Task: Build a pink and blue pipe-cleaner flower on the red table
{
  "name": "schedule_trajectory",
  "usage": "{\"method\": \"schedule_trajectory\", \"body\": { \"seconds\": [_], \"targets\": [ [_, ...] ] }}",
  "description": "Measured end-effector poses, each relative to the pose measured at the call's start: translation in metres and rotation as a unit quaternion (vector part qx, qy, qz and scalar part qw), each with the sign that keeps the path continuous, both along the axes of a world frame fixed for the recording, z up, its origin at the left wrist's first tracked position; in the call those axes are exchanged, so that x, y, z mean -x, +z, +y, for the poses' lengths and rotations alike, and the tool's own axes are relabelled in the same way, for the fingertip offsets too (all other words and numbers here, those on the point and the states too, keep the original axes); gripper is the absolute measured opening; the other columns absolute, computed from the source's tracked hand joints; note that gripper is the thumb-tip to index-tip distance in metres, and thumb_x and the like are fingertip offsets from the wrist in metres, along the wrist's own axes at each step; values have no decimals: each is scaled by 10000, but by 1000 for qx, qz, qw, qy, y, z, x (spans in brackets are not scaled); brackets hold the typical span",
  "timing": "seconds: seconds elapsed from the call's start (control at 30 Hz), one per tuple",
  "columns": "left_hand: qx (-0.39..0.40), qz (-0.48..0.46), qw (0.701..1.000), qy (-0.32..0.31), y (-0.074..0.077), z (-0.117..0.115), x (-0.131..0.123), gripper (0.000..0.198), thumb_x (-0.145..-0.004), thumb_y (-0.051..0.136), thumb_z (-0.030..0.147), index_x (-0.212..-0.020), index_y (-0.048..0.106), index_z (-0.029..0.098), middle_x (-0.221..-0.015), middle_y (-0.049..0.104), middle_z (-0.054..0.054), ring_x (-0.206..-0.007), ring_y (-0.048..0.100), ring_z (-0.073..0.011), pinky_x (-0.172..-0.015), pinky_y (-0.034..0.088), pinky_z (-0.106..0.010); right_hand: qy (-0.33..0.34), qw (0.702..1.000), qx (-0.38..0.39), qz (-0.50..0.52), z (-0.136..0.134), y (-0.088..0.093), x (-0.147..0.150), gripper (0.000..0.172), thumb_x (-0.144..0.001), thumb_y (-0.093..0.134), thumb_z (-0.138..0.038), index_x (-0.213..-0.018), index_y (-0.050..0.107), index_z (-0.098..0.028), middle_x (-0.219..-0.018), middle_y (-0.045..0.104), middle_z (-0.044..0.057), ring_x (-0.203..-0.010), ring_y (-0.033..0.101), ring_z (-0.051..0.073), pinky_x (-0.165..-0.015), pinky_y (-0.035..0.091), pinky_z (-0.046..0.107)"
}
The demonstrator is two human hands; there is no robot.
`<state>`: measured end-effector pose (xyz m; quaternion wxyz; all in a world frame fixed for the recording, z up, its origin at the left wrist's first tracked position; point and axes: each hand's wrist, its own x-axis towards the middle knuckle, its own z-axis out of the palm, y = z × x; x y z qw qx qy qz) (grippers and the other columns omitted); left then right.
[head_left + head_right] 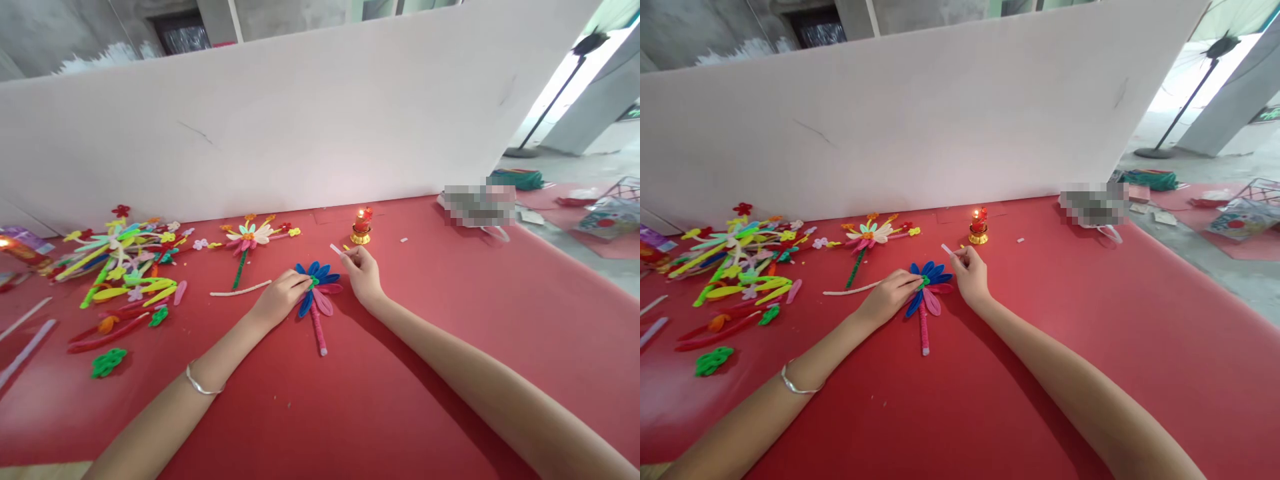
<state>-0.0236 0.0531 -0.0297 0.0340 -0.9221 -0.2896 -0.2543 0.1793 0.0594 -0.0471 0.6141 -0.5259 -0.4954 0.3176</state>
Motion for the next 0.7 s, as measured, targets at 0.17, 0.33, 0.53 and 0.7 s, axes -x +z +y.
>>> {"method": "schedule_trajectory", "body": {
  "seconds": [0.17, 0.33, 0.53, 0.7],
  "targets": [
    [-47, 37, 998, -17, 5, 0, 1, 267, -919, 393, 202, -1026, 635, 165, -976, 650, -72, -896, 532, -176, -767, 494, -337, 7, 1000, 6, -3, 0, 2, 1, 153, -760, 514, -326, -687, 477, -197, -505, 295, -80, -494, 291, 79, -487, 238, 219],
    [-46, 82, 996, 10, 14, -7, 2, 259, -885, 456, 271, -1018, 657, 174, -993, 601, -85, -923, 475, -206, -803, 439, -373, 12, 1000, 0, -6, 0, 1, 2, 134, -750, 513, -316, -695, 490, -197, -508, 310, -81, -492, 305, 80, -488, 246, 218],
    [-11, 93, 994, 60, 19, -12, 2, 309, -872, 456, 365, -1031, 676, 217, -871, 484, -74, -832, 405, -197, -763, 391, -357, 14, 1000, -13, -14, 2, -1, 3, 133, -759, 508, -309, -697, 499, -193, -508, 300, -82, -494, 303, 78, -492, 248, 215],
    [-19, 126, 989, 75, 19, -14, -1, 344, -883, 423, 388, -1052, 670, 219, -840, 452, -69, -807, 371, -200, -736, 361, -351, 13, 1000, -19, -11, 2, 0, 3, 145, -760, 517, -322, -694, 495, -194, -512, 314, -79, -494, 307, 79, -491, 250, 216]
  ]
}}
